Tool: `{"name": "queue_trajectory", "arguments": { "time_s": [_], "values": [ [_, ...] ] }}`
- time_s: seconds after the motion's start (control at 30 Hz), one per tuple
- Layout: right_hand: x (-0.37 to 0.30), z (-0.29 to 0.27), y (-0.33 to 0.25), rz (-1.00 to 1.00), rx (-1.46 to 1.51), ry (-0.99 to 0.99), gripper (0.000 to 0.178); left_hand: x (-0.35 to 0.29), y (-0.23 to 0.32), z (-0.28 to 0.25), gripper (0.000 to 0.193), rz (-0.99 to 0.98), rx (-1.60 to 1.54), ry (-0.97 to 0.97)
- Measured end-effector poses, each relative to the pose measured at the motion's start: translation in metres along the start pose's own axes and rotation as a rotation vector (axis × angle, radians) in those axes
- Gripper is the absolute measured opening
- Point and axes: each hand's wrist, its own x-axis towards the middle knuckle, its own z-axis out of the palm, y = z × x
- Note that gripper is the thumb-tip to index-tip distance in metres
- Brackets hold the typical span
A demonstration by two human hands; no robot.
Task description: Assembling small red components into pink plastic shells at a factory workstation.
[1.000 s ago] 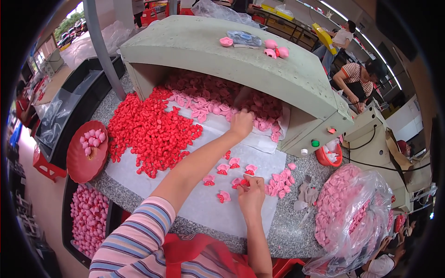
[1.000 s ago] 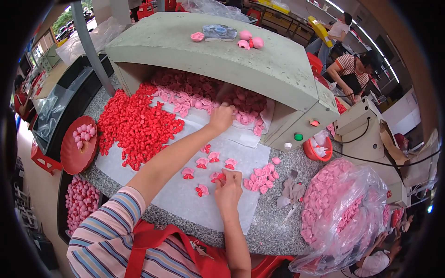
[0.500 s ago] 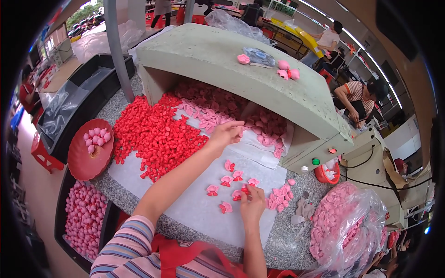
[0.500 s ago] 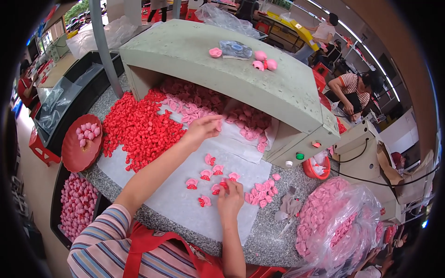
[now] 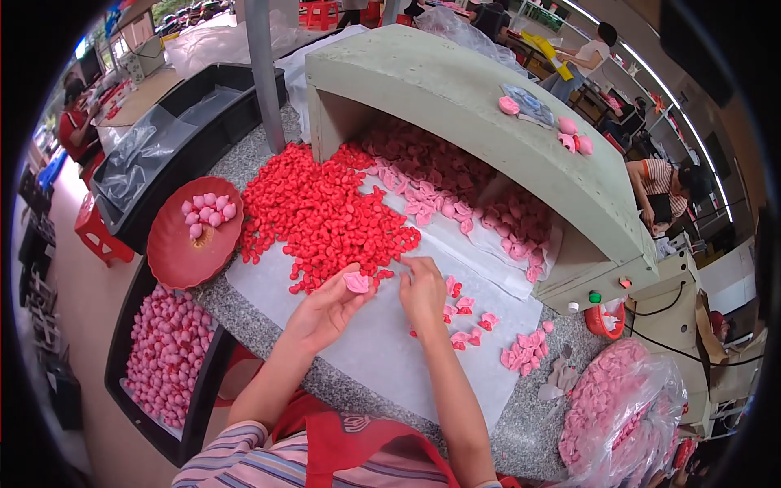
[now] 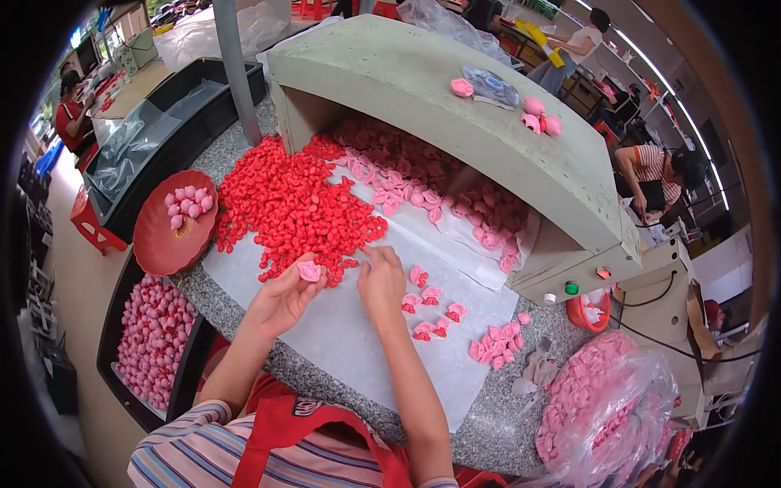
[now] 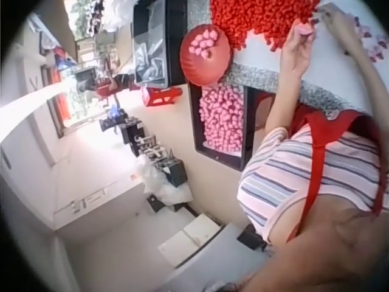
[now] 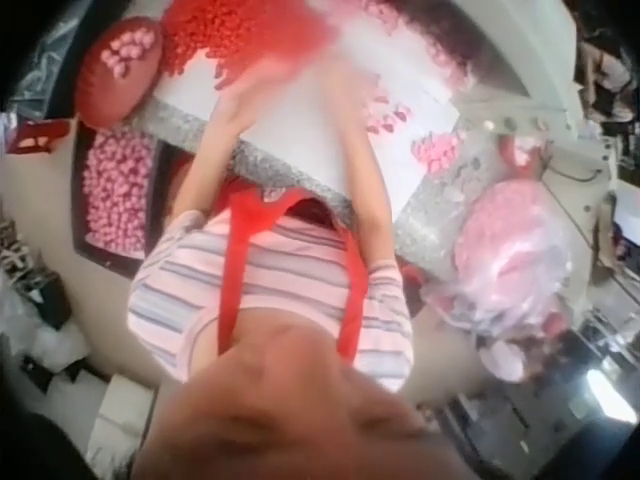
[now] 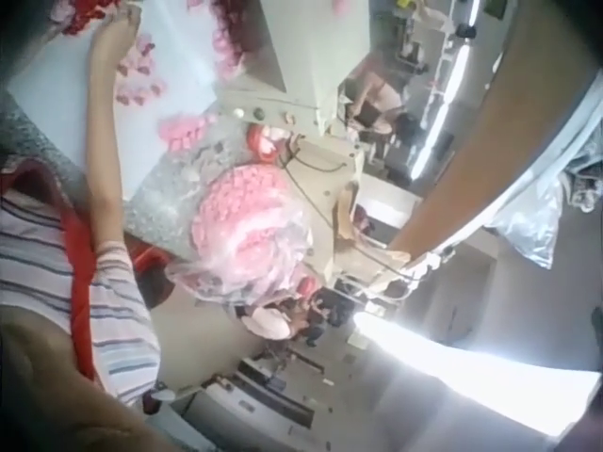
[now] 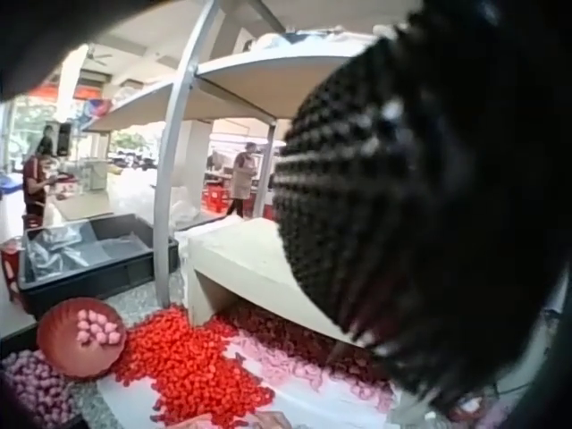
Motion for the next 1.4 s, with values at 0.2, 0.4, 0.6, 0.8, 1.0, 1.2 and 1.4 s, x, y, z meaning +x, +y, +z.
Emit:
{"name": "queue_trajectory", "arguments": {
  "time_s": [0.2,0.4,0.6,0.8,1.0,1.2,1.4],
  "values": [
    [0.022,0.026,0.019,0.167,-0.006,0.013,0.02,-0.011,-0.013,0.019,0.043,0.011,0.088,-0.054],
    [-0.022,-0.061,-0.025,0.416,0.86,-0.161,0.02,-0.012,-0.024,0.013,0.034,0.156,0.32,-0.011],
    [-0.057,-0.107,-0.04,0.416,0.983,-0.143,0.022,-0.004,-0.047,0.046,0.035,0.075,0.385,-0.093],
    [-0.055,-0.121,-0.025,0.206,0.973,-0.11,0.023,-0.001,-0.045,0.055,0.037,-0.155,0.346,-0.141],
    [-0.054,-0.125,-0.028,0.018,0.725,-0.253,0.026,0.0,-0.046,0.057,0.033,-0.226,0.33,-0.097],
    [-0.059,-0.136,-0.057,0.02,0.317,-0.194,0.029,0.003,-0.056,0.043,0.029,-0.267,0.453,-0.025],
    [-0.065,-0.133,-0.045,0.142,0.372,-0.114,0.025,-0.004,-0.056,0.063,0.027,-0.206,0.713,-0.067]
  ]
}}
